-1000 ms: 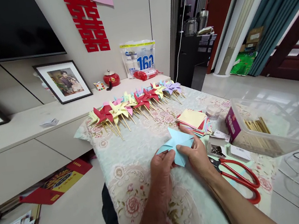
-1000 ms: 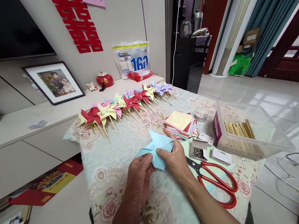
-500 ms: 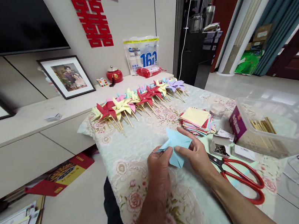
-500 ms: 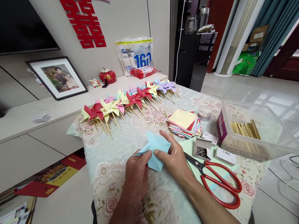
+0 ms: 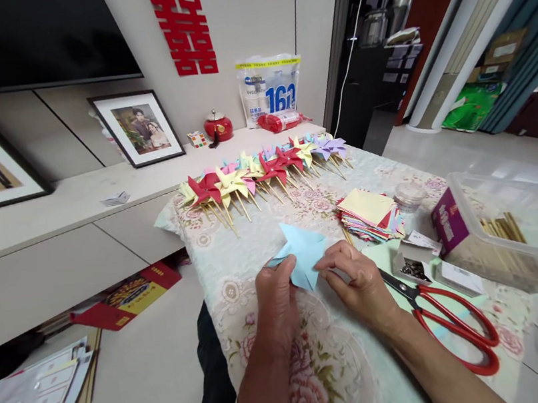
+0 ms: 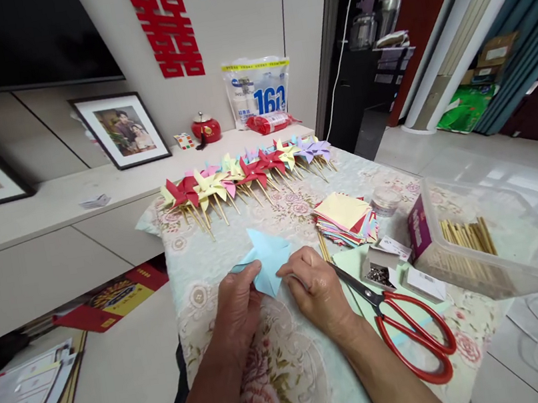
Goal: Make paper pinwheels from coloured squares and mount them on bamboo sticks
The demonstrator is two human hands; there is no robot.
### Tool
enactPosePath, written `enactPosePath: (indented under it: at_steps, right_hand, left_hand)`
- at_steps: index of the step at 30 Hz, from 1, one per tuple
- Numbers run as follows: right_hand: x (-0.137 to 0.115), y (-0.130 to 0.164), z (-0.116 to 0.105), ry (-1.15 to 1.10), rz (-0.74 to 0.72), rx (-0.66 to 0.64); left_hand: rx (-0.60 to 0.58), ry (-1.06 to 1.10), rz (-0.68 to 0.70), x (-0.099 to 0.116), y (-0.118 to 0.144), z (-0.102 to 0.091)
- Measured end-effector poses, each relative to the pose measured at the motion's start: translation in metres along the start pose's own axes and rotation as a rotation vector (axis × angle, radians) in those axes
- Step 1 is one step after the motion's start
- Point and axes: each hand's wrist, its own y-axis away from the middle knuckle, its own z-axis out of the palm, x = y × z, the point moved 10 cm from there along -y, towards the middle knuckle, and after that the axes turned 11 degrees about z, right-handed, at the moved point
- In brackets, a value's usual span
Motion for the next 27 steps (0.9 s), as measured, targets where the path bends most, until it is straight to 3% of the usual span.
enactPosePath:
  at_steps: [7, 15, 27]
  right_hand:
    - [0.002, 0.001, 0.007, 0.072, 0.006, -0.061]
    - [0.008, -0.001, 0.007, 0.016, 0.112, -0.107]
    - [0.026, -0.003, 0.003, -0.003, 0.334, -0.051]
  left_hand:
    - [-0.006, -0.05, -0.047, -0.002, 0.002, 0.002]
    - [-0.033, -0.072, -0.052, -0.011, 0.002, 0.001]
    - [-0.094, -0.309, 0.031, -0.019, -0.003, -0.006]
